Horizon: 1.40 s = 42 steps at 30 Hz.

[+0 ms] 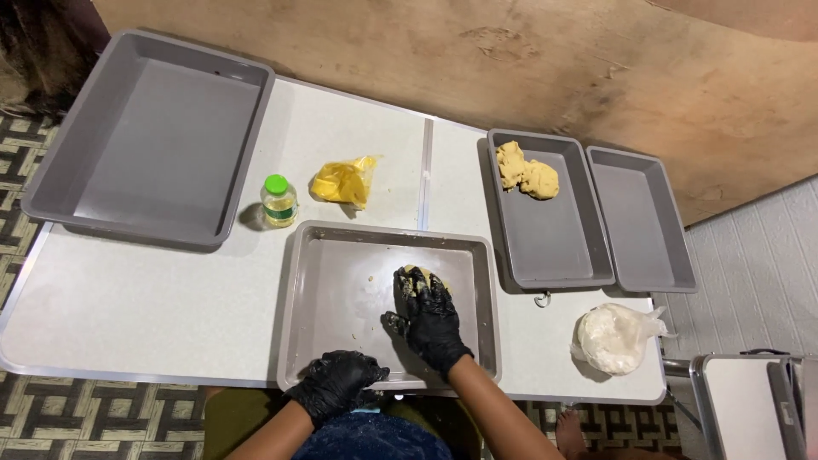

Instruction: Adding green food coloring to a portion of dough and kneading it thoroughly on a tray to ensure even color distribution.

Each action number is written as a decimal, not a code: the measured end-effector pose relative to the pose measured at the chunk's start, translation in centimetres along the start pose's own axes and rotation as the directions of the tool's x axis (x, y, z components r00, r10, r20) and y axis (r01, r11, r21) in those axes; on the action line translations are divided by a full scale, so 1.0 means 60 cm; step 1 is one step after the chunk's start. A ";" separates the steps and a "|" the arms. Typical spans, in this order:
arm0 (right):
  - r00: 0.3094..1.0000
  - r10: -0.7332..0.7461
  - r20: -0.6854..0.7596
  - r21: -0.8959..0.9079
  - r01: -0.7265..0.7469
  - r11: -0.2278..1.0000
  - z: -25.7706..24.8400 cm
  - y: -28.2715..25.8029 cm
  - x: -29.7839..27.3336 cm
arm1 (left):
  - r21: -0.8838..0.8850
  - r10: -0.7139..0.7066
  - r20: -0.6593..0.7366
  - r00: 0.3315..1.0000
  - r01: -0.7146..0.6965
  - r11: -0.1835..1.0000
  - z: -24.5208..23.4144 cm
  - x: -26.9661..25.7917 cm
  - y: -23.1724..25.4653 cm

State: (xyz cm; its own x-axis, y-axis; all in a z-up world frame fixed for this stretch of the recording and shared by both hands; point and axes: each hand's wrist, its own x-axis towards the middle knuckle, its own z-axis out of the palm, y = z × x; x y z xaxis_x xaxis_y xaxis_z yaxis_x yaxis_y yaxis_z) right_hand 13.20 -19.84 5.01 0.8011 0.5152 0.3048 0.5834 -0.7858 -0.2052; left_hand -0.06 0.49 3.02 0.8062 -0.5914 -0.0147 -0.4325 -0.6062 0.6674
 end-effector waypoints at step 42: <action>0.870 0.330 0.366 0.329 -0.453 0.829 0.009 0.019 0.174 | 0.090 -0.005 0.014 1.000 0.003 0.996 0.003 0.001 -0.004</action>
State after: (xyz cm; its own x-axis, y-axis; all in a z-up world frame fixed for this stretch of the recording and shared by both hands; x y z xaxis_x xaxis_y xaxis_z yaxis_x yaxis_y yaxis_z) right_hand 22.31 -15.17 7.43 0.9384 0.3143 -0.1434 0.1646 -0.7717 -0.6143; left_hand 0.04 0.50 2.75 0.8025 -0.5959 -0.0282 -0.4643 -0.6535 0.5978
